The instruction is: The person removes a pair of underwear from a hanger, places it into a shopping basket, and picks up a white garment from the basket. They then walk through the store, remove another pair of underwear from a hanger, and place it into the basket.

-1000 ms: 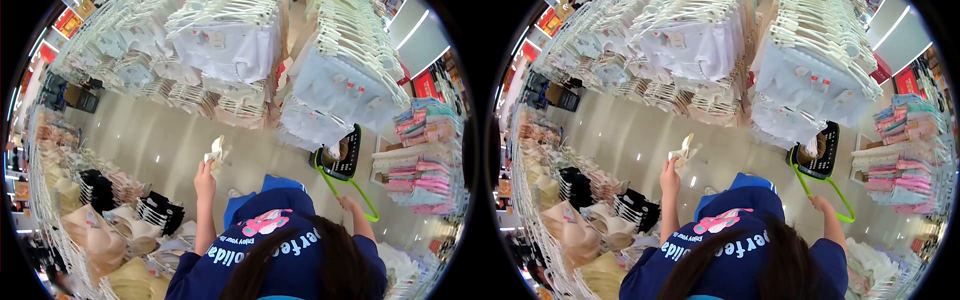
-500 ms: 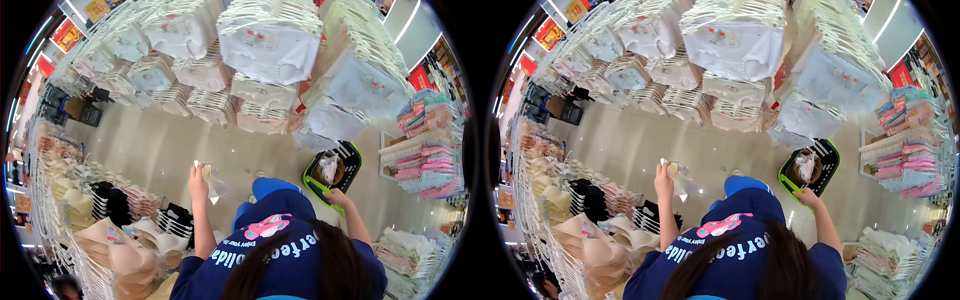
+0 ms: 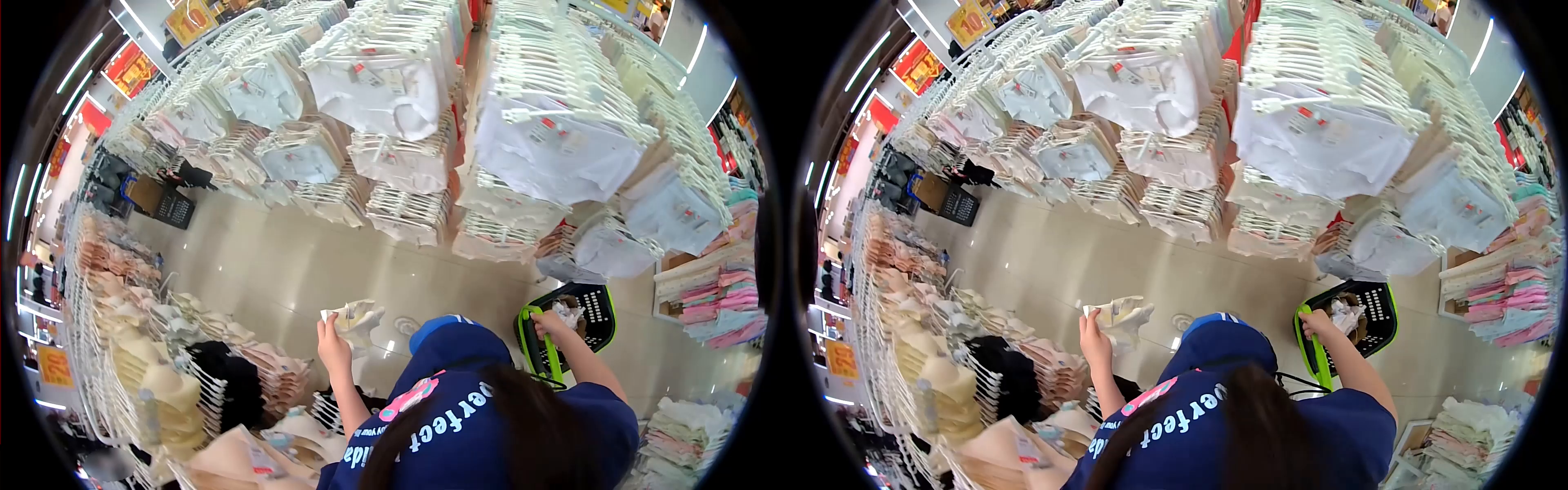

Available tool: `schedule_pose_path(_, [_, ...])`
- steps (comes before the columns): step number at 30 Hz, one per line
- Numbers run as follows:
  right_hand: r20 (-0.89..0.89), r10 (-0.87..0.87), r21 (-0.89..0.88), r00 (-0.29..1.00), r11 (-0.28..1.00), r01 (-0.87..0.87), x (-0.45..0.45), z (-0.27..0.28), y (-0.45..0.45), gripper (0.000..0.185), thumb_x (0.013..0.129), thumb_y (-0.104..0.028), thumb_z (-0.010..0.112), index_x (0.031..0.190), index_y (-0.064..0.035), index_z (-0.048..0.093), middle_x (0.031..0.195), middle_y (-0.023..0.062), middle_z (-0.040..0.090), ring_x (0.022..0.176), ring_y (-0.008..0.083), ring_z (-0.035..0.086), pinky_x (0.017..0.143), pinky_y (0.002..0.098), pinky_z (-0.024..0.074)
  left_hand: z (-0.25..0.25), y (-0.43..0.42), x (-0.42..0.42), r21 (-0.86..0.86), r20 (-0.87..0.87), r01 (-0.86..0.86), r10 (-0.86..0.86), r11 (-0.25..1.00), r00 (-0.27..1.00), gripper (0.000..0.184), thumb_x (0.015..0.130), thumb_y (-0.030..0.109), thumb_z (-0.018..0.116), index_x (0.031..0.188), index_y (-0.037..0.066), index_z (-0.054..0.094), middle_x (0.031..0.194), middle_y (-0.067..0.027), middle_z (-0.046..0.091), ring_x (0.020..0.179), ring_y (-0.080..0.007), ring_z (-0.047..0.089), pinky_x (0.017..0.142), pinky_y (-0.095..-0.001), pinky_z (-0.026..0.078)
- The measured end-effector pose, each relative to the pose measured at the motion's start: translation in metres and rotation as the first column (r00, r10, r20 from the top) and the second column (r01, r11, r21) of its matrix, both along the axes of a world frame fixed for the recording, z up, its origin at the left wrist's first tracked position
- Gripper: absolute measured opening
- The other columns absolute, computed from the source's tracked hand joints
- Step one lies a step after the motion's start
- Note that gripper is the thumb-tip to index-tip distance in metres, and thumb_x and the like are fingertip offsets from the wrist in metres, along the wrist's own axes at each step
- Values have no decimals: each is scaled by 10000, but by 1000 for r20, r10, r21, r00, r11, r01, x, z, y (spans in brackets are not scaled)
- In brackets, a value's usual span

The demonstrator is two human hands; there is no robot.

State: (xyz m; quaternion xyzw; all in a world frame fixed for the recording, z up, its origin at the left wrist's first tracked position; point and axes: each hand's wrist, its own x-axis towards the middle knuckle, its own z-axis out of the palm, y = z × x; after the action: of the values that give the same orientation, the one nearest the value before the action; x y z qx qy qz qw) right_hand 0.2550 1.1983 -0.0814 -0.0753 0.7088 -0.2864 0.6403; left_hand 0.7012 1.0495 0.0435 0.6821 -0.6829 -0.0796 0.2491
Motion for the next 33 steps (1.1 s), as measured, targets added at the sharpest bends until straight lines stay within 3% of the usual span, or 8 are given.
schedule_pose_path(4, [212, -251, 17, 944, 967, 253, 48, -5, -56, 237, 874, -205, 518, 716, -103, 373, 516, -6, 344, 395, 122, 316, 390, 292, 310, 24, -59, 38, 31, 43, 15, -16, 999, 999, 432, 715, -101, 406, 1067, 111, 538, 1054, -111, 510, 886, -343, 537, 714, -397, 450])
schedule_pose_path(7, [332, -317, -46, 888, 935, 351, 82, -4, -94, 181, 884, -179, 505, 817, -107, 353, 527, -15, 336, 406, 95, 306, 407, 271, 302, 27, -101, 65, 25, 66, 7, -8, 1000, 998, 406, 748, -103, 402, 1063, 109, 546, 1052, -158, 512, 912, -352, 528, 745, -391, 438])
schedule_pose_path(10, [350, -343, -25, 872, 927, 375, 105, 5, -123, 185, 881, -181, 511, 866, -101, 344, 529, -18, 337, 401, 93, 302, 413, 265, 302, 22, -137, 90, 6, 85, 56, -57, 998, 995, 471, 703, -106, 410, 1087, 139, 534, 1076, -135, 518, 907, -359, 538, 715, -416, 451])
schedule_pose_path(13, [258, -333, -53, 907, 932, 358, 135, 34, -146, 199, 873, -209, 528, 825, -90, 377, 521, -1, 364, 400, 107, 339, 404, 278, 323, 19, -168, 116, -41, 107, 50, -46, 998, 993, 465, 701, -104, 419, 1078, 139, 539, 1063, -143, 518, 897, -357, 541, 702, -414, 452])
schedule_pose_path(18, [186, -339, -100, 922, 927, 361, 184, 32, -181, 193, 868, -207, 531, 789, -106, 387, 489, -9, 356, 374, 112, 339, 386, 281, 329, 28, -221, 162, -111, 73, 50, -42, 993, 996, 457, 696, -108, 425, 1060, 138, 553, 986, -122, 524, 814, -336, 545, 654, -401, 444])
schedule_pose_path(25, [104, -374, -186, 922, 903, 387, 288, -4, -242, 198, 838, -198, 556, 812, -98, 387, 499, 8, 371, 373, 129, 370, 371, 312, 383, 27, -289, 252, -97, 82, 86, -78, 992, 994, 451, 688, -111, 433, 1044, 132, 567, 984, -116, 525, 790, -332, 545, 638, -389, 446])
schedule_pose_path(27, [45, -423, -138, 905, 895, 425, 322, -10, -260, 189, 841, -181, 553, 791, -82, 399, 498, 29, 379, 360, 183, 419, 391, 388, 438, 27, -316, 283, -151, 86, 94, -82, 984, 993, 448, 684, -112, 443, 1030, 138, 579, 967, -115, 534, 796, -332, 551, 640, -393, 454])
schedule_pose_path(33, [-133, -359, -78, 924, 933, 351, 412, -37, -291, 135, 787, -146, 563, 793, -70, 451, 521, 18, 386, 360, 155, 382, 382, 351, 432, 49, -371, 371, -212, 20, 45, -42, 976, 999, 432, 687, -111, 452, 1013, 139, 588, 968, -105, 547, 806, -322, 557, 641, -389, 464])
